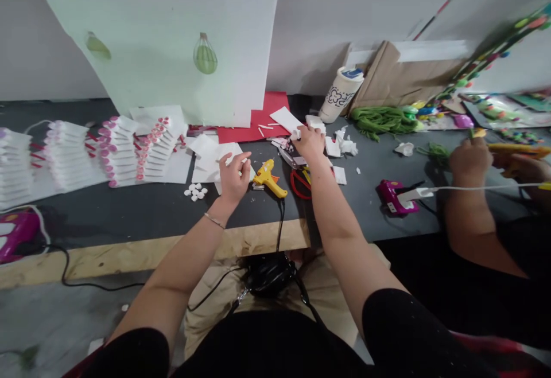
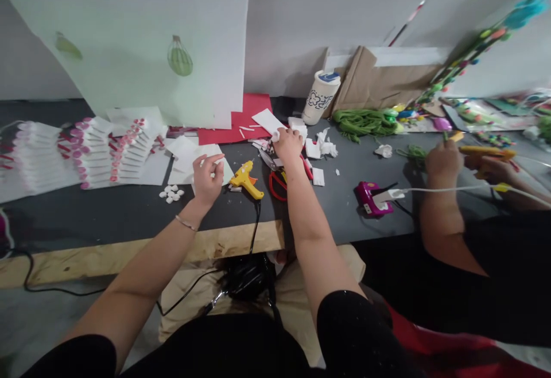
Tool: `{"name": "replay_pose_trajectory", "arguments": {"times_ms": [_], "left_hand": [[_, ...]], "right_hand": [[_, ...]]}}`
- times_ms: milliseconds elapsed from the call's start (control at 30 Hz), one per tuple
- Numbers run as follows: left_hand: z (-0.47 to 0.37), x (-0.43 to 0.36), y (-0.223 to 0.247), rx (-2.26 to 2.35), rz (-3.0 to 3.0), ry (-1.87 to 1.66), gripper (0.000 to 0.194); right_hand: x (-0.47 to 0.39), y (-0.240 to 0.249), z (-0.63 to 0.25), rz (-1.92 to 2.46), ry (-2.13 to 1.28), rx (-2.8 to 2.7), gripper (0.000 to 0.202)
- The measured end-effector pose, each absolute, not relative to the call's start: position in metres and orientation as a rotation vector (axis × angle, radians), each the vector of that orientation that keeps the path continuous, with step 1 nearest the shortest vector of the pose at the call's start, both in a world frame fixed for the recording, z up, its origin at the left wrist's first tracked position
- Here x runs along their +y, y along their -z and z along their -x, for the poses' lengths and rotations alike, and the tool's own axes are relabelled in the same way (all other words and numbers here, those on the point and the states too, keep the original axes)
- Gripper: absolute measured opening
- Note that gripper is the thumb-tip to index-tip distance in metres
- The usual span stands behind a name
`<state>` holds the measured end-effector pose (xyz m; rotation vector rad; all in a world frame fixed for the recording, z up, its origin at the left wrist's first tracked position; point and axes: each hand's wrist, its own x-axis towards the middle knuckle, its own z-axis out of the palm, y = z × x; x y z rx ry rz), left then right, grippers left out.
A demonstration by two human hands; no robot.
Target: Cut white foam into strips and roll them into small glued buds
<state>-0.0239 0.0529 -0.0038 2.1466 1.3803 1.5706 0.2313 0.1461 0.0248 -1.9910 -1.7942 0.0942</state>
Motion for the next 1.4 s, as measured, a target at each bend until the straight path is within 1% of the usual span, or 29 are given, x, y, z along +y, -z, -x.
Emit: {"name": "replay_pose_trajectory", "arguments": {"times_ms": [100,200,333,400,500,567,633,700,767,833,967,1100,1200,1300,1400], "left_hand": [[0.024,0.052,0.010,1.375,-2.163,-1.525,0.038],[0.018,0.051,0.012,1.349,-2.204,-1.462,0.038],[0.012,0.050,0.015,1.341,-2.204,-1.427,0.039],[0.011,0.049,0.016,1.349,-2.170,-1.465,0.038],[0.012,0.048,0.016,1.367,-2.136,-1.568,0.036],[0.012,0.048,0.015,1.374,-2.155,-1.656,0.039],[0.010,0.045,0.013,1.367,-2.210,-1.725,0.046],[0.007,0.042,0.011,1.343,-2.282,-1.736,0.054],[0.003,0.039,0.010,1.308,-2.339,-1.680,0.056],[0.000,0.038,0.011,1.291,-2.355,-1.577,0.052],[0.001,0.038,0.016,1.322,-2.311,-1.453,0.043],[0.004,0.038,0.014,1.340,-2.170,-1.493,0.047],[0.004,0.037,0.010,1.316,-1.973,-1.530,0.049],[0.005,0.038,0.008,1.309,-1.865,-1.552,0.049],[0.006,0.042,0.013,1.314,-1.791,-1.568,0.045]], "right_hand": [[0.151,-0.020,-0.237,2.002,-0.100,-1.743,0.025],[0.154,-0.027,-0.243,1.984,-0.134,-1.712,0.022],[0.150,-0.053,-0.255,1.867,-0.231,-1.695,0.015],[0.143,-0.068,-0.262,1.711,-0.379,-1.641,0.009],[0.126,-0.091,-0.272,1.508,-0.668,-1.662,0.010],[0.113,-0.105,-0.275,1.415,-0.835,-1.768,0.014],[0.100,-0.117,-0.272,1.365,-0.974,-1.891,0.022],[0.091,-0.126,-0.265,1.345,-1.073,-2.021,0.028],[0.084,-0.133,-0.256,1.318,-1.134,-2.149,0.033],[0.079,-0.138,-0.247,1.282,-1.139,-2.230,0.034],[0.077,-0.144,-0.241,1.261,-1.101,-2.247,0.028],[0.083,-0.141,-0.245,1.300,-1.024,-2.178,0.030],[0.091,-0.133,-0.247,1.271,-1.057,-2.131,0.041],[0.097,-0.126,-0.246,1.206,-1.145,-2.088,0.056],[0.100,-0.125,-0.243,1.162,-1.138,-2.011,0.072]]}}
